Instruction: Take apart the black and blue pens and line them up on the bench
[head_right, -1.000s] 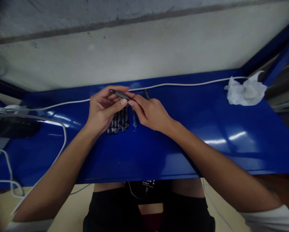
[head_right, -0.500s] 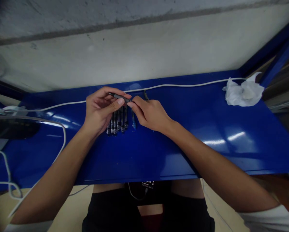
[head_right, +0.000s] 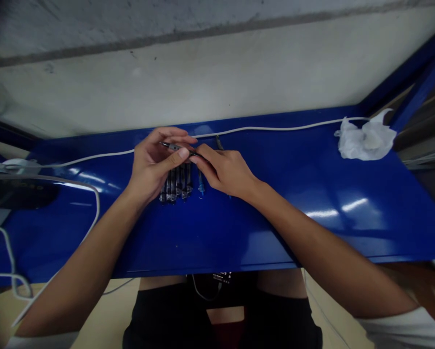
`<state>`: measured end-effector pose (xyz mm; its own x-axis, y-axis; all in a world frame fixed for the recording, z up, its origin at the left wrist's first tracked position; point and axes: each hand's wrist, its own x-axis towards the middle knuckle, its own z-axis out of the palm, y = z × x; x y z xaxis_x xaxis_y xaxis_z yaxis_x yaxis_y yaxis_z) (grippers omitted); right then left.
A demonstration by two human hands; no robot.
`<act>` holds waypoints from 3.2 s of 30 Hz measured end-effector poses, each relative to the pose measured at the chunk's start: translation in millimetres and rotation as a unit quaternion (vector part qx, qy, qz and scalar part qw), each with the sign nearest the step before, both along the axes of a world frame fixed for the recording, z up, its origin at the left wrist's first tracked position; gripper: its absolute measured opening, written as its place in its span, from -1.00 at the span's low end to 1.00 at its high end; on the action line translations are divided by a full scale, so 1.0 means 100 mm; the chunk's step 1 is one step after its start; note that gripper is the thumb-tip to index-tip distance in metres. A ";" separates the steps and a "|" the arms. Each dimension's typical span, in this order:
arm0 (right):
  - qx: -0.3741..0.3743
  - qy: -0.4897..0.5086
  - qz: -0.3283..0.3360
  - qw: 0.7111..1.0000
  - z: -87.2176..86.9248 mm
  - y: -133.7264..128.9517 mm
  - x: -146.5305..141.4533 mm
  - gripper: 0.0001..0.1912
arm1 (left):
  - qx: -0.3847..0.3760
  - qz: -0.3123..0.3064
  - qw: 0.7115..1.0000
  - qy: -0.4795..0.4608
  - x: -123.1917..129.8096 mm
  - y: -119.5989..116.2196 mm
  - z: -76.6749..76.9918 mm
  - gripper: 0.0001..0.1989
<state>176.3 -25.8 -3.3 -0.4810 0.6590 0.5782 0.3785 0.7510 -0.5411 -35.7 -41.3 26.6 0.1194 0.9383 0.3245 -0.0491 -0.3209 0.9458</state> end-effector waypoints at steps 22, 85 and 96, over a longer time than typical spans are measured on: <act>0.045 -0.009 -0.006 0.999 -0.07 0.02 -0.01 -0.68 | 0.023 0.104 0.993 0.044 0.01 0.06 -0.08 -0.60; 0.063 0.002 -0.014 0.998 -0.03 0.04 0.01 -0.85 | 0.087 0.255 0.963 -0.007 -0.38 0.27 -0.01 -0.30; 0.050 -0.002 -0.009 0.999 -0.02 0.03 0.02 -0.84 | 0.081 0.222 0.971 0.040 -0.29 0.20 -0.03 -0.29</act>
<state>177.9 -22.4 -5.8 -0.4721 0.6067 0.6396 0.3955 0.7941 -0.4615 -65.1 -20.9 23.8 -0.2541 0.8408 0.4779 0.2000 -0.4378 0.8766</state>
